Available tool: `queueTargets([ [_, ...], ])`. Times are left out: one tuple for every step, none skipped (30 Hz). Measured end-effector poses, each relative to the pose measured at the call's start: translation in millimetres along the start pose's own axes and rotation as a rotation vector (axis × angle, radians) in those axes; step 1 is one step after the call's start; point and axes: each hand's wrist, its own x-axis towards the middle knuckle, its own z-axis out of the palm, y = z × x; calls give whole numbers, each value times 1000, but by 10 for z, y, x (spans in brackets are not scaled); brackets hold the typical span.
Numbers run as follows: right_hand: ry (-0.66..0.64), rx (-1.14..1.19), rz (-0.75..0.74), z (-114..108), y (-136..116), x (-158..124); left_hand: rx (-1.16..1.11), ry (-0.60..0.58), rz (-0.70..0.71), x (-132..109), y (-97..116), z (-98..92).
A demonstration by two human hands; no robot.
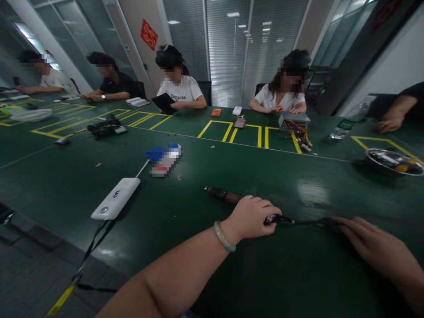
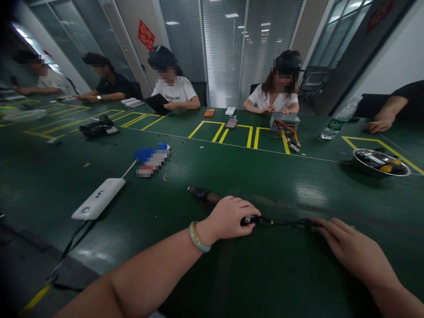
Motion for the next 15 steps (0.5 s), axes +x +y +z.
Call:
queueTargets([
  [-70, -5, -68, 2, -75, 155, -2, 15, -14, -2, 4, 4],
  [-124, -16, -141, 21, -166, 283, -2, 31, -36, -3, 6, 8],
  [-149, -35, -208, 54, -268, 381, 3, 48, -62, -5, 6, 12],
  [-139, -62, -261, 97, -377, 448, 10, 63, -90, -6, 3, 14],
  [-127, -97, -310, 143, -489, 486, 19, 77, -114, -7, -1, 15],
  [-107, -139, -340, 189, -600, 498, 27, 88, -132, -8, -5, 16],
  [-81, -182, -343, 229, -708, 488, 33, 96, -142, -8, -9, 15],
  [-57, -224, -318, 260, -810, 461, 37, 98, -143, -8, -12, 14],
  [-36, -260, -271, 280, -905, 421, 41, 96, -142, -7, -15, 12],
  [-16, -289, -211, 289, -991, 372, 44, 93, -139, -6, -18, 11],
  [-5, -314, -147, 286, -1068, 319, 47, 89, -132, -5, -20, 10],
  [-4, -338, -88, 276, -1136, 266, 50, 86, -122, -3, -22, 11],
  [-12, -362, -36, 259, -1194, 213, 54, 84, -111, -1, -23, 12],
  [-25, -388, 5, 238, -1242, 164, 60, 84, -99, 0, -23, 15],
  [-39, -410, 31, 215, -1283, 119, 66, 84, -86, 2, -22, 20],
])
